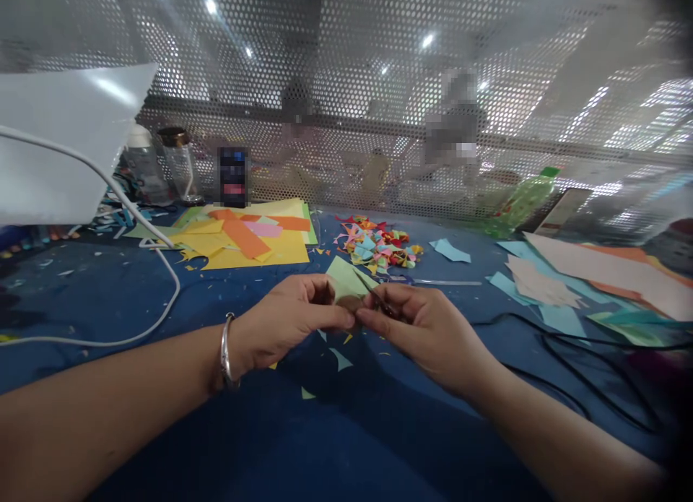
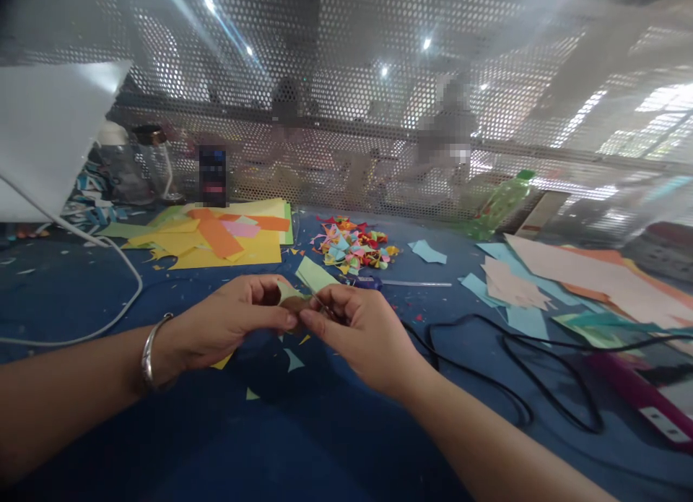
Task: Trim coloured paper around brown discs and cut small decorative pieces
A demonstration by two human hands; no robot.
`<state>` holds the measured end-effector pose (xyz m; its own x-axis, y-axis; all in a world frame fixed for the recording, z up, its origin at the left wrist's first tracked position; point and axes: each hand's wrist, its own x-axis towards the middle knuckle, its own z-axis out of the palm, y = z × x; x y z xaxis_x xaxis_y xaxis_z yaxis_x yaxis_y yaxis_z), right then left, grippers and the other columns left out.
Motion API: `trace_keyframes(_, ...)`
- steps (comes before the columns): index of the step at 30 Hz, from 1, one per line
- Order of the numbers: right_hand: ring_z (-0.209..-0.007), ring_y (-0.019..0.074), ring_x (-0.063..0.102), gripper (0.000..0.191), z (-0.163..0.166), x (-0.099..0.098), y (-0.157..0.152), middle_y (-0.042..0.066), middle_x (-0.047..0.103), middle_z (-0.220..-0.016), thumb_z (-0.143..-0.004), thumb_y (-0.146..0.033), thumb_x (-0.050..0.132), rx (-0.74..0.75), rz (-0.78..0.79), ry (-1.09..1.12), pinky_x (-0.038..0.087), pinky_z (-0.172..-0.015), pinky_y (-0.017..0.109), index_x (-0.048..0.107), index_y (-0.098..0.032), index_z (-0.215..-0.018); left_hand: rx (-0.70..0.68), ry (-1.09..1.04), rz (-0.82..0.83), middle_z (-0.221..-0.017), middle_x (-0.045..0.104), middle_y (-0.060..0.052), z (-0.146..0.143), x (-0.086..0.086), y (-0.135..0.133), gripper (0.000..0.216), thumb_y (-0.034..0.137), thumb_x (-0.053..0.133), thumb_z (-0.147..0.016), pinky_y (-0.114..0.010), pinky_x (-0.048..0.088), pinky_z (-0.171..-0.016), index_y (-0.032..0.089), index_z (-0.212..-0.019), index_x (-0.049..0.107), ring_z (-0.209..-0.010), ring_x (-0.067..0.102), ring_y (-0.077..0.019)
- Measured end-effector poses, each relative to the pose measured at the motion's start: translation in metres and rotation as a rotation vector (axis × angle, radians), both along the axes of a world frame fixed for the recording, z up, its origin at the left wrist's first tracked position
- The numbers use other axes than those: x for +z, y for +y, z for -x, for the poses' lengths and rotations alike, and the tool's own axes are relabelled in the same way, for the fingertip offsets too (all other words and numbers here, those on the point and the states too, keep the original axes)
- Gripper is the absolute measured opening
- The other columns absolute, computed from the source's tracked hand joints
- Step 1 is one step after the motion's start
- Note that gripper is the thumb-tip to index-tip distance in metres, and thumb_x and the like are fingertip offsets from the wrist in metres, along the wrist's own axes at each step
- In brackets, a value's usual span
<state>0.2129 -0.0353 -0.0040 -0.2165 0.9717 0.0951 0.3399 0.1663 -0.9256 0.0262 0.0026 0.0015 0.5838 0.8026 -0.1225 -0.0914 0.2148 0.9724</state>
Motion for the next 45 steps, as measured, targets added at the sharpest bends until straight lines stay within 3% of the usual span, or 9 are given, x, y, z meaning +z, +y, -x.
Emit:
trace_keyframes(6, -0.046, 0.0065, 0.029, 0.03, 0.005, -0.001, -0.006, -0.006, 0.046, -0.058, -0.08, -0.046, 0.07, -0.143, -0.08, 0.147, 0.021, -0.04, 0.022, 0.062, -0.017, -0.082, 0.104, -0.275, 0.23, -0.087, 0.071, -0.003, -0.008, 0.004, -0.014, 0.028, 0.009, 0.084, -0.059, -0.024, 0.043, -0.082, 0.012, -0.084, 0.072, -0.081, 0.062, -0.0109)
trace_keyframes(10, -0.043, 0.0053, 0.026, 0.033, 0.009, 0.0, -0.009, -0.006, 0.045, -0.057, -0.081, -0.047, 0.07, -0.138, -0.084, 0.139, 0.018, -0.038, 0.022, 0.063, -0.016, -0.085, 0.135, -0.308, 0.202, -0.08, 0.07, -0.002, -0.011, 0.0, -0.018, 0.016, 0.018, 0.084, -0.066, -0.023, 0.043, -0.074, 0.012, -0.077, 0.073, -0.073, 0.059, -0.0094)
trace_keyframes(17, -0.041, 0.0058, 0.024, 0.043, 0.007, -0.002, -0.005, -0.009, 0.034, -0.053, -0.086, -0.06, 0.06, -0.085, 0.004, 0.208, 0.017, -0.037, 0.021, 0.063, -0.017, -0.089, 0.223, -0.266, 0.146, -0.077, 0.066, 0.0, -0.007, -0.006, -0.006, 0.016, 0.024, 0.083, -0.07, -0.021, 0.039, -0.068, 0.014, -0.073, 0.07, -0.075, 0.058, -0.0094)
trace_keyframes(25, -0.043, 0.0057, 0.021, 0.049, 0.007, -0.004, -0.003, -0.009, 0.03, -0.051, -0.083, -0.065, 0.06, -0.041, 0.158, 0.195, 0.013, -0.038, 0.021, 0.062, -0.016, -0.079, 0.159, -0.261, 0.056, -0.074, 0.063, 0.0, -0.005, -0.007, -0.001, 0.016, 0.027, 0.078, -0.074, -0.024, 0.036, -0.068, 0.014, -0.074, 0.068, -0.071, 0.055, -0.0105)
trace_keyframes(32, -0.042, 0.0054, 0.02, 0.053, 0.005, -0.001, -0.003, -0.009, 0.031, -0.049, -0.079, -0.069, 0.06, -0.064, 0.208, 0.181, 0.012, -0.039, 0.022, 0.058, -0.017, -0.075, 0.216, -0.259, 0.085, -0.076, 0.065, 0.0, -0.005, -0.006, -0.002, 0.013, 0.024, 0.081, -0.071, -0.024, 0.035, -0.067, 0.015, -0.074, 0.071, -0.075, 0.058, -0.0112)
trace_keyframes(45, -0.042, 0.0052, 0.017, 0.053, 0.003, -0.002, -0.003, -0.01, 0.024, -0.048, -0.078, -0.068, 0.064, -0.039, 0.204, 0.226, 0.012, -0.039, 0.02, 0.051, -0.019, -0.064, 0.105, -0.301, 0.152, -0.076, 0.071, -0.002, -0.011, -0.013, -0.009, 0.02, 0.026, 0.085, -0.068, -0.025, 0.045, -0.072, 0.014, -0.073, 0.07, -0.073, 0.062, -0.0117)
